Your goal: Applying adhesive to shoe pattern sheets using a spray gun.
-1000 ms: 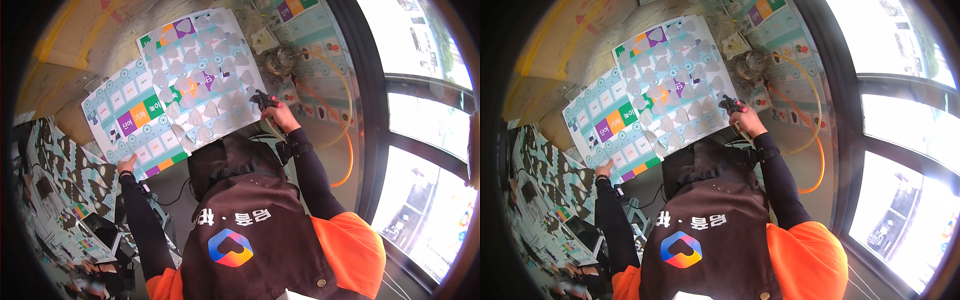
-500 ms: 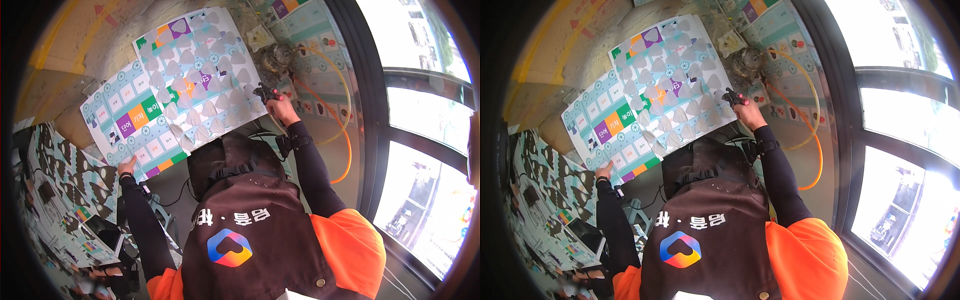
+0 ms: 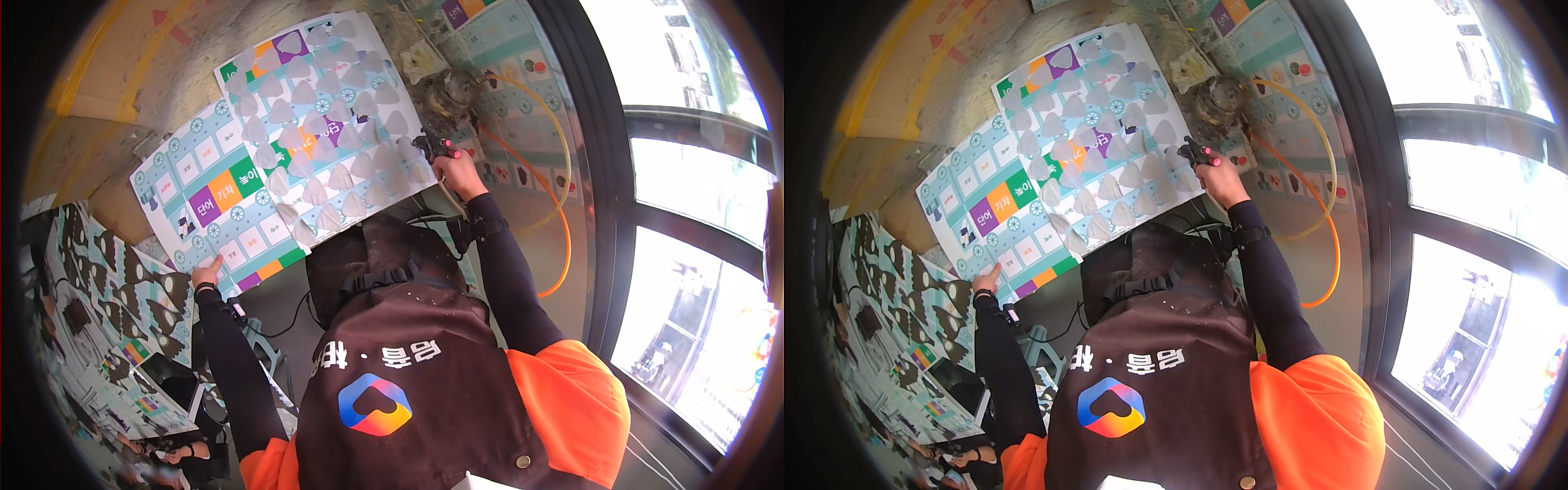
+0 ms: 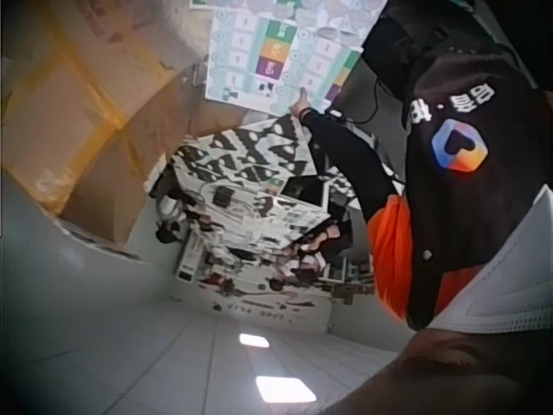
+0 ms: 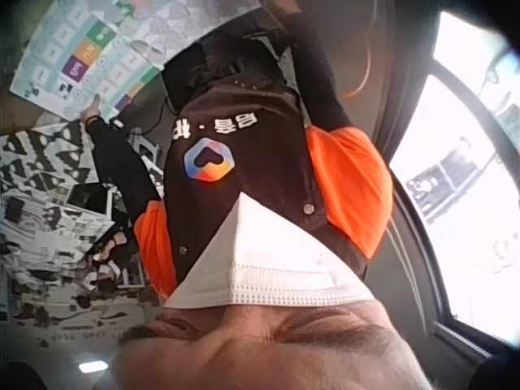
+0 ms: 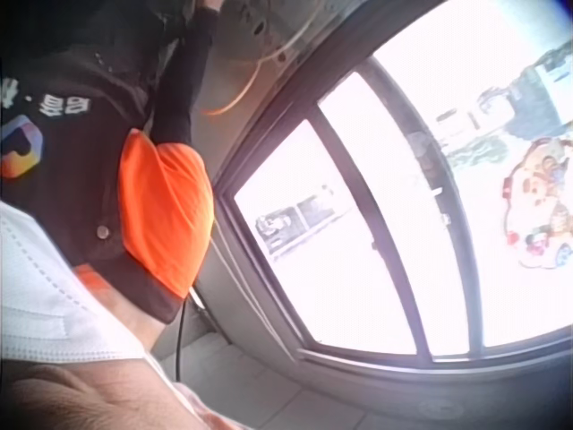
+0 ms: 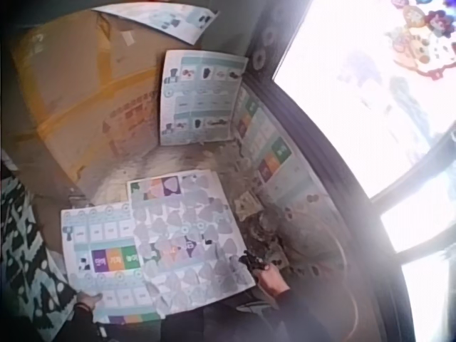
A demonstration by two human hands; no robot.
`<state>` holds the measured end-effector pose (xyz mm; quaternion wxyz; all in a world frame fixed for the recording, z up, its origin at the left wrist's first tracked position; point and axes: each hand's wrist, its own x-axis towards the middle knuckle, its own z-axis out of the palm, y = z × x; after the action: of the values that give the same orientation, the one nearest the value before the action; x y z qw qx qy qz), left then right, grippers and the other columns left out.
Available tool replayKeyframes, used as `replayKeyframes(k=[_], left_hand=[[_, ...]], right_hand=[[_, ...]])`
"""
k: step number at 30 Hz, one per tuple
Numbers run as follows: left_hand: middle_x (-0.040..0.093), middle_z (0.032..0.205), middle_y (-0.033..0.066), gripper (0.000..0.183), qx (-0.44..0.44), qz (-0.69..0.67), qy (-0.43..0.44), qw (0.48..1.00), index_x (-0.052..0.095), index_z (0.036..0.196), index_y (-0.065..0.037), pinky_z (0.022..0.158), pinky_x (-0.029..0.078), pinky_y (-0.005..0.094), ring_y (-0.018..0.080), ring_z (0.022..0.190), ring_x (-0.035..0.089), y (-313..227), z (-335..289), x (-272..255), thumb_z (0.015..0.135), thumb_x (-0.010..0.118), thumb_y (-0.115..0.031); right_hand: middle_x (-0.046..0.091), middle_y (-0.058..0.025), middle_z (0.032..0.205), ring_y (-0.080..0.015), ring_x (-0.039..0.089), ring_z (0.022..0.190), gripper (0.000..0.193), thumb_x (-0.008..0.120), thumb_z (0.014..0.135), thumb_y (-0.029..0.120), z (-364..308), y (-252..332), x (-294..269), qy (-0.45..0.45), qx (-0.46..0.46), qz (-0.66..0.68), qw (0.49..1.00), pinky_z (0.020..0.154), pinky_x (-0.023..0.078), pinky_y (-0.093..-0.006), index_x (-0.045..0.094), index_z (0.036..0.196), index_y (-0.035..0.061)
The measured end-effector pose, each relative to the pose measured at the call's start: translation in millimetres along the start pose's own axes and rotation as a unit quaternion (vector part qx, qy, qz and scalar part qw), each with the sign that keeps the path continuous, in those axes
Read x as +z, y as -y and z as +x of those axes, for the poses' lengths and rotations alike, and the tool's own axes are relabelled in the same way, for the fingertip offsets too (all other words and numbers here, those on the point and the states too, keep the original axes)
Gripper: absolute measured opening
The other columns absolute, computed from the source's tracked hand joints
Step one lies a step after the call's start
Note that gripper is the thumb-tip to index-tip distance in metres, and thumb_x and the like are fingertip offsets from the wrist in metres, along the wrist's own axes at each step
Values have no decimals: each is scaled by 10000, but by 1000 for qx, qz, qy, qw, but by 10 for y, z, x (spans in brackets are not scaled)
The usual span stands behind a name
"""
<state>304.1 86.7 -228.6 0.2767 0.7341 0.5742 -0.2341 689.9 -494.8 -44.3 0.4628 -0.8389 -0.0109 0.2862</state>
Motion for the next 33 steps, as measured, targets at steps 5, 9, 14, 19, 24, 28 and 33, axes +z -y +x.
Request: replayKeyframes(k=[5, 9, 14, 19, 24, 28, 33], left_hand=[[743, 1013, 209, 750, -3, -8, 7, 1000, 742, 1007, 48, 869, 526, 399, 340, 978, 710, 17, 16, 12, 689, 831, -624], [741, 1022, 210, 765, -3, 1, 3, 1000, 737, 1019, 52, 873, 525, 403, 344, 982, 708, 24, 34, 21, 687, 828, -631], [738, 1027, 215, 782, 18, 1, -3, 1000, 734, 1031, 52, 882, 523, 409, 350, 990, 705, 35, 49, 28, 684, 824, -643], [736, 1048, 213, 780, -6, 6, 9, 1000, 736, 1047, 40, 892, 521, 408, 352, 1007, 701, 105, 146, 64, 684, 824, -645], [646, 611, 110, 710, 70, 11, -82, 994, 700, 798, 65, 456, 437, 372, 208, 436, 557, 217, 241, 180, 676, 856, -616], [642, 603, 106, 717, 71, -1, -80, 994, 705, 804, 62, 455, 438, 374, 211, 438, 564, 240, 264, 190, 677, 848, -628], [643, 611, 98, 691, 50, 17, -67, 996, 706, 810, 56, 445, 431, 369, 200, 431, 553, 243, 313, 199, 679, 860, -604]], right_hand=[[564, -82, 606, -205, 565, 578, 130, 582, 789, 134, 36, -175, -20, -21, -125, -122, 984, 577, 439, -356, 566, 778, 6], [562, -82, 602, -204, 569, 581, 130, 582, 787, 132, -32, -237, -76, 31, -70, -158, 984, 573, 440, -358, 573, 776, 2], [567, -84, 602, -211, 556, 555, 155, 588, 777, 134, -27, -166, 38, 4, -93, -114, 989, 561, 437, -363, 560, 707, -1], [570, -82, 592, -214, 542, 532, 186, 583, 764, 138, -14, -15, 114, -29, -124, -78, 989, 549, 429, -364, 538, 645, 3], [541, -80, 544, -212, 550, 535, 175, 565, 746, 127, -68, 62, 89, 35, 91, -18, 995, 546, 429, -363, 525, 623, 8], [542, -85, 545, -222, 540, 524, 174, 566, 742, 124, -105, 5, 28, 6, 87, -5, 996, 545, 433, -365, 527, 620, 7], [560, -134, 591, -261, 564, 570, 161, 569, 763, 135, -37, -93, 19, -10, -95, -137, 986, 577, 453, -375, 550, 676, 0]])
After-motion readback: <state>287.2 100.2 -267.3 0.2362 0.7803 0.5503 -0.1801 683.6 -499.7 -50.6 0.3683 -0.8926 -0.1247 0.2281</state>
